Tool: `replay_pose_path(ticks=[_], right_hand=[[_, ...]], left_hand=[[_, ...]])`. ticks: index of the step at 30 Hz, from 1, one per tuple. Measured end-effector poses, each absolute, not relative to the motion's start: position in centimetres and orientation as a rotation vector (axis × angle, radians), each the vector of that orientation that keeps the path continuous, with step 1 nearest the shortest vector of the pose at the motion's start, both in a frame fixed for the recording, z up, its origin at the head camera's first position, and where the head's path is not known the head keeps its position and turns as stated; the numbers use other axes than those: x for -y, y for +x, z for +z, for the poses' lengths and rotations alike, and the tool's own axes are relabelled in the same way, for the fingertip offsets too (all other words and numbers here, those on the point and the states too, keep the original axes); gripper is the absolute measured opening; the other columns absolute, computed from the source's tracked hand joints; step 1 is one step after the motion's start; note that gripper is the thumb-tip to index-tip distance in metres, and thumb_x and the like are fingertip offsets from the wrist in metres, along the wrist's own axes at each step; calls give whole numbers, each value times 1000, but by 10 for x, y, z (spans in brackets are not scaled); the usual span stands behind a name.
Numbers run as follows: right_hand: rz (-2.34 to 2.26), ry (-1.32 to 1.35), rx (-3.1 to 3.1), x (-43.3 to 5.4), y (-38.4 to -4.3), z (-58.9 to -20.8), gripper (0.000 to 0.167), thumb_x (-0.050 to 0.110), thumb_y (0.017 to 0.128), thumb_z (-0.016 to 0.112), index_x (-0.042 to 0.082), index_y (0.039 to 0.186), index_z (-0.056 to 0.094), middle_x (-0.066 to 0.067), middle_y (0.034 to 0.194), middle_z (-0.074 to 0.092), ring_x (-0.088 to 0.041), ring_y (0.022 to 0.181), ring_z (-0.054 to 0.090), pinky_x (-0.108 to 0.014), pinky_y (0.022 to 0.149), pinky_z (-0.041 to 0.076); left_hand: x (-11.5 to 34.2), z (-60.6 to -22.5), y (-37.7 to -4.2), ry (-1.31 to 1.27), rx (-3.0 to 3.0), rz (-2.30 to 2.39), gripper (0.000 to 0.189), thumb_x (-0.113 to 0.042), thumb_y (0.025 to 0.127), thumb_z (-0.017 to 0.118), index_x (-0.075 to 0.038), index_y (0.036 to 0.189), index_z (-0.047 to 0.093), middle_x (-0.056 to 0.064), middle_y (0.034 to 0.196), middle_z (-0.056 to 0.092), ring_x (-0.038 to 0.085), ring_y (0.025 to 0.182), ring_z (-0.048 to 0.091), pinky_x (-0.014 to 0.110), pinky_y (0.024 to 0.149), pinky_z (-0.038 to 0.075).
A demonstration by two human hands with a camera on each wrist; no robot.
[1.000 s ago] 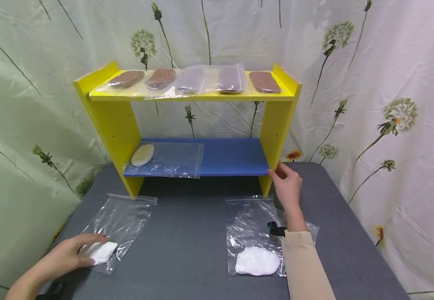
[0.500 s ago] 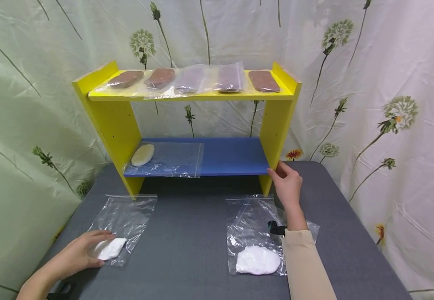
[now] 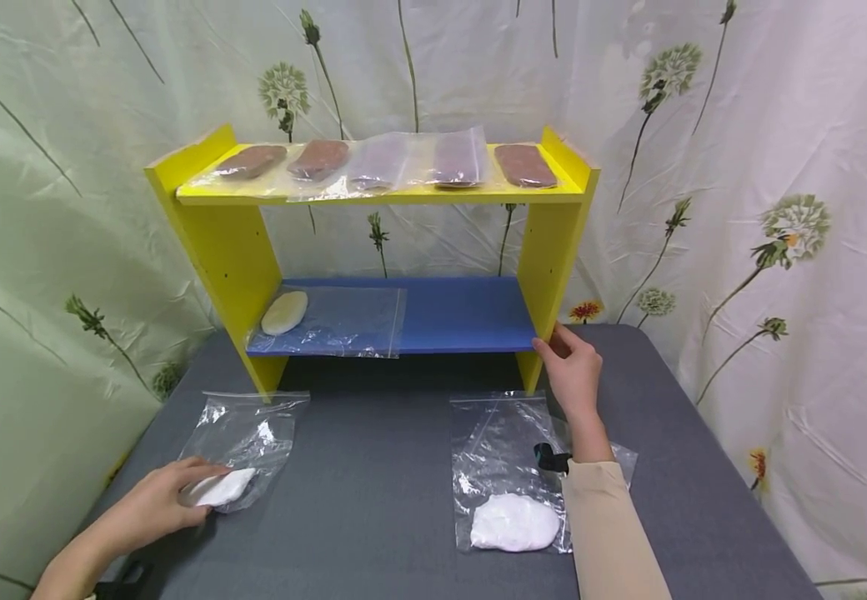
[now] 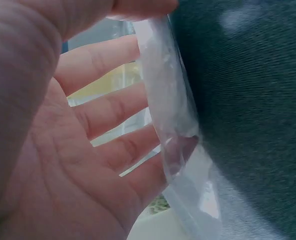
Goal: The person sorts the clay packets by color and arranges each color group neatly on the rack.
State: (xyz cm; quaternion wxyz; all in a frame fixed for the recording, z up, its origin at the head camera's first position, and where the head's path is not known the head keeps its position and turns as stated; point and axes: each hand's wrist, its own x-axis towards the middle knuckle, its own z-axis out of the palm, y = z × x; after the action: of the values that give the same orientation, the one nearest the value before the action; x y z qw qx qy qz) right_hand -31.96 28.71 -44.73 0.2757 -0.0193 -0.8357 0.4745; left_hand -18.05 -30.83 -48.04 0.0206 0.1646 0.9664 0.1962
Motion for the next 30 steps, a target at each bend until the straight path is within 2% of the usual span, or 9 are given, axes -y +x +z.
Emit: replay_pose_path(ticks=[3,6,10,16,19,24,30], right_hand=[[1274,-38,2242,-287,-320,-447,43,39,91,75,20,130,71,-8,107,75,-12,92,68,-14,73,50],[1271,-39,2241,-287,-321,-448,43,40,91,74,20,129,71,-7,106,75,-9,91,67,-15,73,50],[1269,-50,2249,-287,-320,-449,41,41,91,74,22,127,72,-5,105,75,-5,90,66,-16,73,51],[1264,-39,2244,-288,-320,-449,41,38,92,75,20,129,72,-7,106,75,-7,91,66,-15,73,51],[1263,-41,2239,-288,-321,-450,41,38,91,75,21,129,72,-7,105,75,-7,90,66,-15,73,50],[1253,-46,2241,-288,-321,-449,41,38,91,75,21,128,72,-6,104,75,-6,89,66,-15,72,50],[1255,-49,2251,-287,-320,-449,41,39,91,75,22,128,72,-5,105,75,-6,89,66,-16,73,51]], left_hand=[[309,-474,-184,443,-2947,678,46,-15,73,78,-10,119,74,11,115,70,34,105,64,50,82,52],[308,-470,-188,376,-2918,725,38,-9,79,75,-10,117,75,10,112,72,22,94,64,41,73,52],[306,-468,-192,427,-2986,695,26,-6,85,74,-11,110,76,1,104,72,11,82,61,35,66,51],[296,-461,-196,572,-3084,655,21,-5,85,78,-17,102,77,-14,88,61,2,71,54,30,61,47],[289,-454,-198,604,-3102,666,20,-7,84,80,-18,100,76,-14,89,64,3,73,57,31,62,49],[275,-440,-202,645,-3096,698,20,-11,83,82,-19,101,77,-11,95,70,11,85,65,36,69,54],[258,-426,-210,711,-3089,735,23,-12,84,81,-18,106,78,-12,95,71,8,83,65,32,69,55]])
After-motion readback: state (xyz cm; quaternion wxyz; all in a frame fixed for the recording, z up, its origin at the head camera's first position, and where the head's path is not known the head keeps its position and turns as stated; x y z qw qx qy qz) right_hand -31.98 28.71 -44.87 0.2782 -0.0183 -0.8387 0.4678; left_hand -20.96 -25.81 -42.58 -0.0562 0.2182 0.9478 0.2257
